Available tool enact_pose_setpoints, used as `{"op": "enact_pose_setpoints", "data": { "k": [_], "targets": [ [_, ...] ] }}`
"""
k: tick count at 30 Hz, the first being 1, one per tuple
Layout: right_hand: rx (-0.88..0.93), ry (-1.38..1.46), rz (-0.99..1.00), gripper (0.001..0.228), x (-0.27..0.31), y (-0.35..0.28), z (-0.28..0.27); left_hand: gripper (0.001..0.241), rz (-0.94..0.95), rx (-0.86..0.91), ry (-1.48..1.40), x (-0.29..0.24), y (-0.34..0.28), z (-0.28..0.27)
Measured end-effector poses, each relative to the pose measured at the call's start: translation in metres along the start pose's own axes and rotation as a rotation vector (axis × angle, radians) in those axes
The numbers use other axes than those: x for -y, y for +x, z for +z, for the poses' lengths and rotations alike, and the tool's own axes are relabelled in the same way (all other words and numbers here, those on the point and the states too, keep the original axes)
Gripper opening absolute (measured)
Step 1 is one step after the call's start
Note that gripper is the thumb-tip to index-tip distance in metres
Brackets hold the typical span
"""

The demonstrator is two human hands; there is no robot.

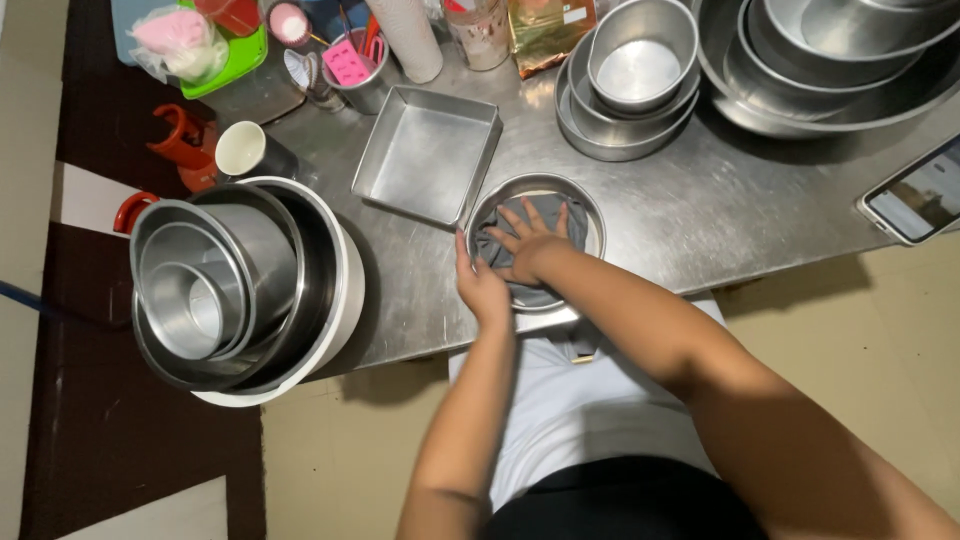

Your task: Wiping and cleaning different types of metal baking pans using a cloth on a kitchen workbench.

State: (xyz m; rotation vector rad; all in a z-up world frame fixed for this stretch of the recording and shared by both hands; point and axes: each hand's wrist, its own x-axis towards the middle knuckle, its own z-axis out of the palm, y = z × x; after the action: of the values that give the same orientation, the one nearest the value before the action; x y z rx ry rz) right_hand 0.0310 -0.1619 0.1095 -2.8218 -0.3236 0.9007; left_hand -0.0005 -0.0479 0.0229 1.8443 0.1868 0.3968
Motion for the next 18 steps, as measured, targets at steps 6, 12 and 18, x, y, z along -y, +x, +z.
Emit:
{"op": "enact_pose_setpoints", "data": {
  "k": [6, 12, 18],
  "targets": [
    [0.073, -0.079, -0.04, 0.085, -0.002, -0.033, 0.016, 0.076, -0.067, 0.0, -0.293, -0.009, -0.016, -0.012],
    [0.324, -0.304, -0.279, 0.077, 0.005, -0.06, 0.059, 0.061, 0.189, 0.637, 0.031, 0.021, 0.047, -0.021],
    [0.224, -0.312, -0.445, 0.081, 0.022, -0.021, 0.08, 0.05, -0.012, 1.146, 0.033, -0.015, 0.086, -0.013]
  ]
}}
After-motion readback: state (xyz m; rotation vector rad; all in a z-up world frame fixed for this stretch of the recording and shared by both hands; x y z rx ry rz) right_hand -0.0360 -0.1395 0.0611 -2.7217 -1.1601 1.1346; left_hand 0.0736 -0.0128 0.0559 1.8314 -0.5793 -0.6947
